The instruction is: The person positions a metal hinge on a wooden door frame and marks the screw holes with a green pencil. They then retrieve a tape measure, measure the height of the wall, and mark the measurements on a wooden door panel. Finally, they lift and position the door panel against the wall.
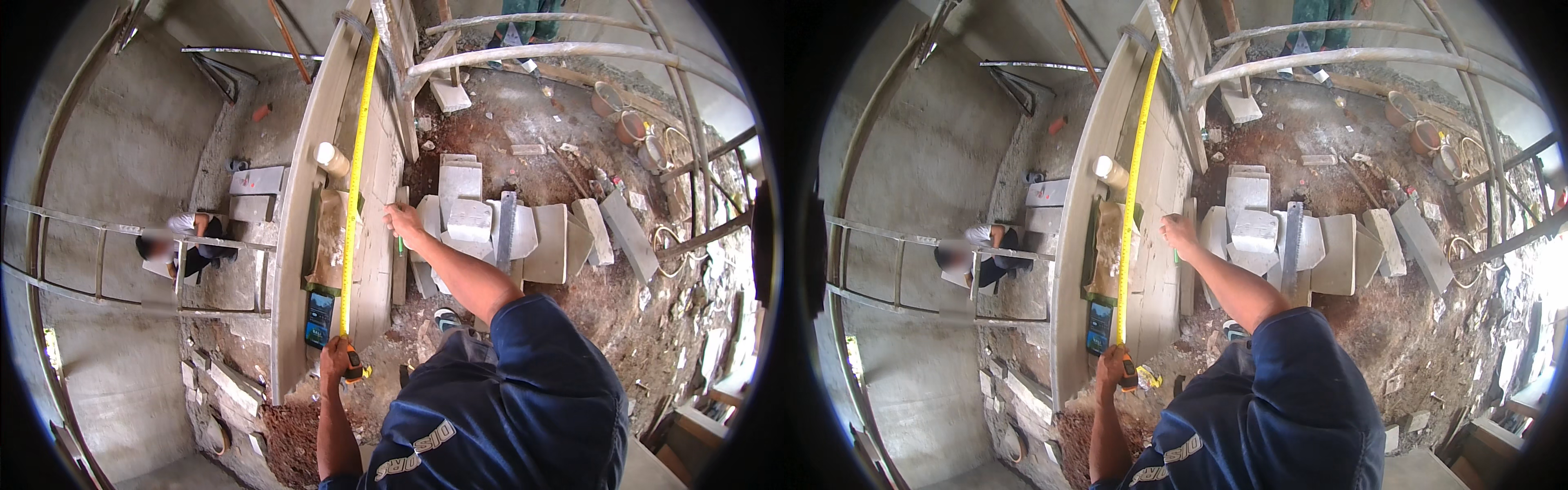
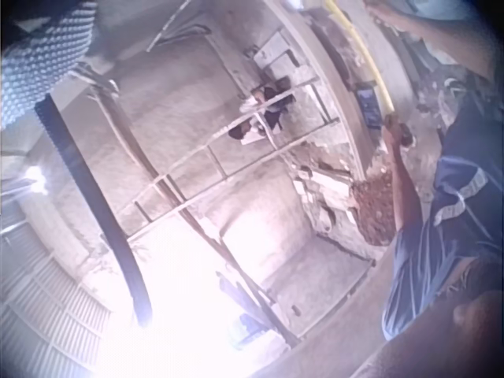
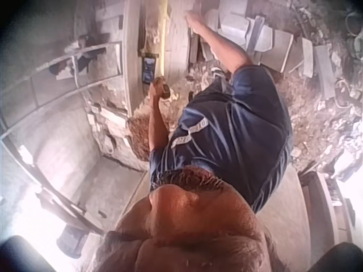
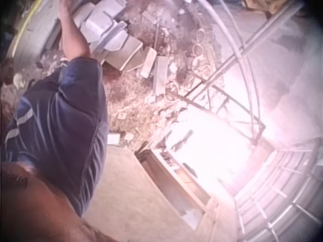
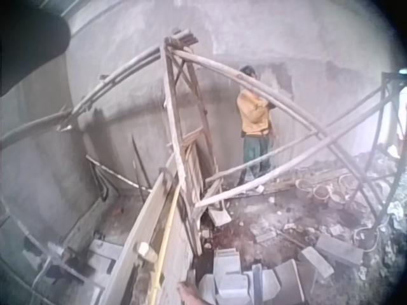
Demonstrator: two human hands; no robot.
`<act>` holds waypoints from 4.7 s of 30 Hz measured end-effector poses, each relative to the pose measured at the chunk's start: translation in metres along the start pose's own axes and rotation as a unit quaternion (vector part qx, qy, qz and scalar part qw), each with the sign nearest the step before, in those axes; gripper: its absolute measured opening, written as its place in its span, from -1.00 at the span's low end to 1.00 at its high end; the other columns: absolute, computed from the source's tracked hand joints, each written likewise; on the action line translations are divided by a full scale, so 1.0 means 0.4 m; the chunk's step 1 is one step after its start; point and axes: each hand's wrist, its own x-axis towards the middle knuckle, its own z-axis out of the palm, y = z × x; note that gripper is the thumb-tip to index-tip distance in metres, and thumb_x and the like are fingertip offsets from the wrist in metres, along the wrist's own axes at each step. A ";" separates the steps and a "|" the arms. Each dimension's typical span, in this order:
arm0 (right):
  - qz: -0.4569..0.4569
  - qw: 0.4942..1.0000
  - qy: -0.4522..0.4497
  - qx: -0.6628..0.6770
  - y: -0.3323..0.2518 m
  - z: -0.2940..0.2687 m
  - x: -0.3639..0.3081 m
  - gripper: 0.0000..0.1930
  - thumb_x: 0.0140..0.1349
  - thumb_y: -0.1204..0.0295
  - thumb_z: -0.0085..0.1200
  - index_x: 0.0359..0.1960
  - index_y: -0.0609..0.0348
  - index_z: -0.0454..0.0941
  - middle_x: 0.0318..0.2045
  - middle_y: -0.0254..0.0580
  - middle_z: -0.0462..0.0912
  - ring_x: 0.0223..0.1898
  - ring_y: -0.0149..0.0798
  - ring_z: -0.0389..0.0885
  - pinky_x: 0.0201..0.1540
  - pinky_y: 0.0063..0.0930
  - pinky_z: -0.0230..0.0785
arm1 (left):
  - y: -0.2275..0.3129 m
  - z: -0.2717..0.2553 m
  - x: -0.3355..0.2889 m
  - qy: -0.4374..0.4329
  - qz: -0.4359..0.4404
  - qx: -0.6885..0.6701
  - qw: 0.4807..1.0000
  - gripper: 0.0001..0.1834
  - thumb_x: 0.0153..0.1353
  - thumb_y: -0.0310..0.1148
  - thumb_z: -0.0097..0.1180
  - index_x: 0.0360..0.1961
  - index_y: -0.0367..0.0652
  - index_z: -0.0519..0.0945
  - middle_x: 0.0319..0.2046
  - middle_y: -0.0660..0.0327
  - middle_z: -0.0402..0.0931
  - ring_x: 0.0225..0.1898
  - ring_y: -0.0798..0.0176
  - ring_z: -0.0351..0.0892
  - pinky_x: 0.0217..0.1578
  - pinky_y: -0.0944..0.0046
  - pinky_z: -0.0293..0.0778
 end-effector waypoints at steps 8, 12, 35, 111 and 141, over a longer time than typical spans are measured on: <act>0.078 0.996 -0.035 0.025 0.128 -0.082 -0.066 -0.63 0.37 0.10 -0.07 -0.03 0.15 0.42 -0.43 -0.16 0.59 -0.63 -0.37 0.46 -0.66 -0.52 0.29 | 0.003 0.000 0.001 0.001 0.006 0.007 1.000 -0.65 0.28 -0.14 -0.04 -0.26 -0.21 0.63 -0.44 -0.03 0.60 -0.37 0.06 0.63 -0.33 0.15 0.45; 0.117 0.979 -0.021 -0.164 0.244 -0.194 -0.137 -0.50 0.37 0.00 -0.16 0.02 0.23 0.41 -0.64 -0.14 0.58 -0.79 -0.35 0.37 -0.81 -0.43 0.13 | -0.023 0.005 0.010 -0.010 0.089 0.030 0.995 -0.64 0.27 -0.16 -0.08 -0.26 -0.21 0.64 -0.36 -0.03 0.61 -0.29 -0.01 0.63 -0.27 0.15 0.46; -0.129 0.718 -0.153 -0.667 0.689 -0.649 -0.124 -0.75 0.05 0.21 0.08 -0.41 0.14 0.54 -0.65 -0.09 0.51 -0.57 -0.04 0.56 -0.52 -0.03 0.36 | 0.034 -0.006 -0.002 -0.017 0.052 0.013 0.998 -0.62 0.25 -0.16 -0.06 -0.26 -0.25 0.66 -0.43 -0.02 0.61 -0.36 0.08 0.61 -0.29 0.20 0.45; 0.084 0.868 0.039 -0.488 0.506 -0.505 -0.251 -0.73 0.16 0.23 0.02 -0.21 0.04 0.66 -0.29 0.05 0.67 -0.20 0.09 0.65 -0.11 -0.14 0.48 | 0.007 -0.046 -0.004 -0.019 0.025 0.002 0.999 -0.62 0.28 -0.17 -0.08 -0.24 -0.26 0.64 -0.34 -0.01 0.62 -0.27 0.07 0.62 -0.22 0.20 0.45; 0.040 0.683 -0.116 -0.720 0.525 -0.531 -0.215 -0.78 -0.20 0.36 0.16 -0.44 0.07 0.65 -0.54 -0.11 0.66 -0.44 -0.05 0.68 -0.39 -0.22 0.52 | 0.007 -0.053 -0.002 -0.030 0.030 0.000 0.999 -0.63 0.27 -0.17 -0.08 -0.22 -0.21 0.66 -0.35 -0.03 0.63 -0.28 0.02 0.63 -0.25 0.18 0.46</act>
